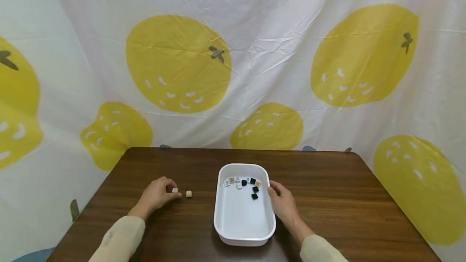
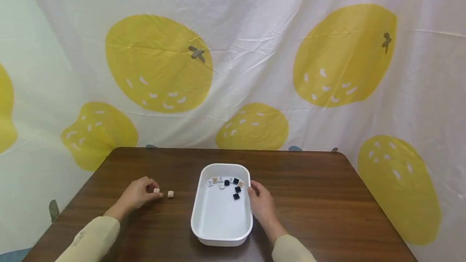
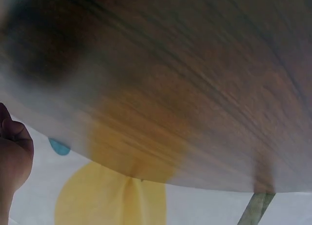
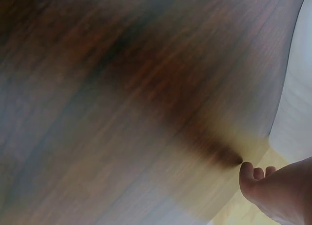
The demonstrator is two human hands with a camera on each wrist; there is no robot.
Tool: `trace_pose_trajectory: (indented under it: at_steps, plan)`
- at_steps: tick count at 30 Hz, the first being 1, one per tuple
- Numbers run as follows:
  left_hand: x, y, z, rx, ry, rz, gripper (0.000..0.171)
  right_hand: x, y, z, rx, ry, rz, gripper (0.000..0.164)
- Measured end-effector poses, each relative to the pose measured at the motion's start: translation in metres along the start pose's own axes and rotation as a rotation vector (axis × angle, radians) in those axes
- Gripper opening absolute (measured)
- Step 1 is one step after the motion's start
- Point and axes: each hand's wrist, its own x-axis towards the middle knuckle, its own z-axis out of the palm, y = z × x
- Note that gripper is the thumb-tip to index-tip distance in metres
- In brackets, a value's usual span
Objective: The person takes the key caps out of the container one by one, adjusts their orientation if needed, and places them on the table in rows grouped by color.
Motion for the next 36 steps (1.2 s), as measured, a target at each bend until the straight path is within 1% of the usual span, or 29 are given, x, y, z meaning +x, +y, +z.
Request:
trace_pose_trajectory:
  at_steps: [5, 11, 21, 25, 30, 36]
  plan:
    - [-0.001, -0.003, 0.004, -0.003, 0.005, 0.005, 0.023, 0.0, 0.0, 0.002, -0.006, -0.003, 0.006, 0.036]
    - [-0.001, -0.005, 0.007, -0.006, -0.006, 0.002, 0.024, 0.0, 0.0, 0.003, -0.003, -0.006, 0.016, 0.037]
    - [-0.001, -0.007, 0.012, 0.0, -0.01, 0.0, 0.024, 0.001, 0.001, 0.001, -0.003, 0.007, -0.005, 0.036]
    - [-0.002, -0.008, 0.014, 0.008, -0.014, -0.011, 0.024, 0.001, 0.001, 0.001, 0.0, 0.002, 0.004, 0.036]
    - [-0.002, -0.008, 0.013, 0.006, -0.02, -0.011, 0.026, 0.0, 0.0, 0.001, -0.009, 0.004, 0.012, 0.036]
    - [-0.001, -0.009, 0.008, -0.009, -0.038, -0.011, 0.03, 0.0, -0.001, 0.0, -0.009, 0.005, 0.015, 0.036]
